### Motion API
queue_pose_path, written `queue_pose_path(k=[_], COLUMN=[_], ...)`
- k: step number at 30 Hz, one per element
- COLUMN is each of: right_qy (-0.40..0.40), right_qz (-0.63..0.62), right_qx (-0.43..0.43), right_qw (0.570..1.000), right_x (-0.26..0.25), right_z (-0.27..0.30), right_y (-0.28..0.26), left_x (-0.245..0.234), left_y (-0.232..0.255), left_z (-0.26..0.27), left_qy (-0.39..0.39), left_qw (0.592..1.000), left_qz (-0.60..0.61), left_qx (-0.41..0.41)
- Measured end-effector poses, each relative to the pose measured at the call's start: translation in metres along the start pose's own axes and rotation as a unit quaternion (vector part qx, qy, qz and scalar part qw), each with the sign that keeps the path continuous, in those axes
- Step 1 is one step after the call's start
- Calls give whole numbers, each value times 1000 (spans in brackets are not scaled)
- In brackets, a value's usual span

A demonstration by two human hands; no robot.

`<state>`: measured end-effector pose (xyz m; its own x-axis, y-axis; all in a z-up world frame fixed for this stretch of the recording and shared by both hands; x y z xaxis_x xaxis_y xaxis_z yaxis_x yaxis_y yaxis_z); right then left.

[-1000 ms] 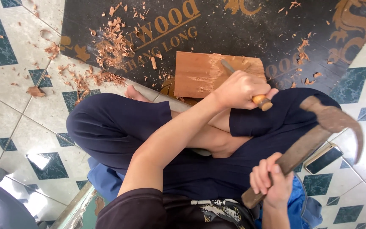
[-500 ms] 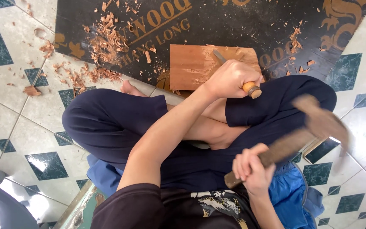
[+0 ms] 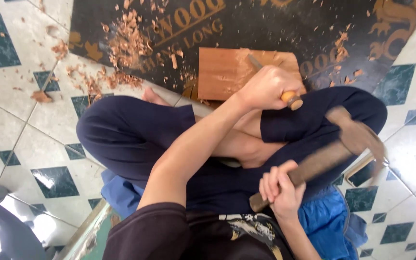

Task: Carving a piece of wood using a hammer and a chisel while sitting on the floor.

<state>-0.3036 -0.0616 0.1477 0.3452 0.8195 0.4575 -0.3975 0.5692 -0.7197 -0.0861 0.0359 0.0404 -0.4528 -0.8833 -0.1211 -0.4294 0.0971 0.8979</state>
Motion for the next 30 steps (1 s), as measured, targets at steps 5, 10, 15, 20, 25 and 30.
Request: queue_pose_path(k=[5, 10, 15, 20, 25, 30], right_qy=[11, 15, 4, 4, 8, 9], right_qz=[-7, 4, -14, -33, -6, 12], right_qx=[30, 53, 32, 43, 51, 68], right_qw=[999, 998, 999, 999, 999, 998], right_x=[-7, -1, 3, 2, 11, 11], right_z=[1, -6, -6, -5, -8, -6], right_y=[5, 0, 2, 6, 4, 1], left_x=[2, 2, 2, 0, -1, 1], left_y=[-6, -5, -5, 0, -3, -5], left_z=[-1, -2, 1, -3, -6, -4], left_qy=[-4, 2, 0, 4, -10, -15], left_qw=[1000, 1000, 999, 1000, 1000, 999], left_qz=[-25, -16, -30, -10, -24, -35], left_qx=[0, 13, 17, 2, 8, 9])
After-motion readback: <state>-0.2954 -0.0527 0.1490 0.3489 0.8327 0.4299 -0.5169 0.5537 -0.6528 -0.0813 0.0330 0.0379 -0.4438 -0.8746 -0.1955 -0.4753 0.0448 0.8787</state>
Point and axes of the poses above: each hand's wrist, its own z-axis away from the middle knuckle, its own x-axis out of the palm, y = z × x, the point moved 1 cm from there along -z, towards the middle knuckle, and after that the axes turned 5 degrees about z, right-handed, at the moved point
